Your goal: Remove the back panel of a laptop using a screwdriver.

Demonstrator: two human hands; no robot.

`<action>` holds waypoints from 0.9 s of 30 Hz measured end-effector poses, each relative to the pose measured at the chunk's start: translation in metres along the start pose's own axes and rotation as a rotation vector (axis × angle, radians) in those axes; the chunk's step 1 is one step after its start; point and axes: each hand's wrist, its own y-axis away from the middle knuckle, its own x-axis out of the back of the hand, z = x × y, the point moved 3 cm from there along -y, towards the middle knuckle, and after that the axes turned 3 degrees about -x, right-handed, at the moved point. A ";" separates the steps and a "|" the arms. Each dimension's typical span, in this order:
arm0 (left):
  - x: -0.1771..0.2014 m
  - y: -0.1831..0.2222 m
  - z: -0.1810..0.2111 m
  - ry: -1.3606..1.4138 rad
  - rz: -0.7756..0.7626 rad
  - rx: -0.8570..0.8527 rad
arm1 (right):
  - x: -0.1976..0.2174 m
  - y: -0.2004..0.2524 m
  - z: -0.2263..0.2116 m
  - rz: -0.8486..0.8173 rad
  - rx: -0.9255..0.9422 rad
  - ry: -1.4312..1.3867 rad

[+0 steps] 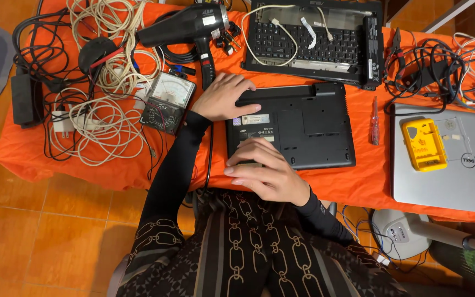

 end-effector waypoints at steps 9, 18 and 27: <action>-0.002 0.001 -0.002 0.045 0.007 -0.002 | -0.001 0.006 -0.002 0.051 -0.031 0.017; -0.005 0.001 -0.005 0.037 0.018 -0.020 | -0.004 0.011 0.004 0.063 -0.090 0.005; -0.005 0.001 -0.006 0.054 0.017 -0.006 | -0.005 0.011 0.002 0.093 -0.060 -0.005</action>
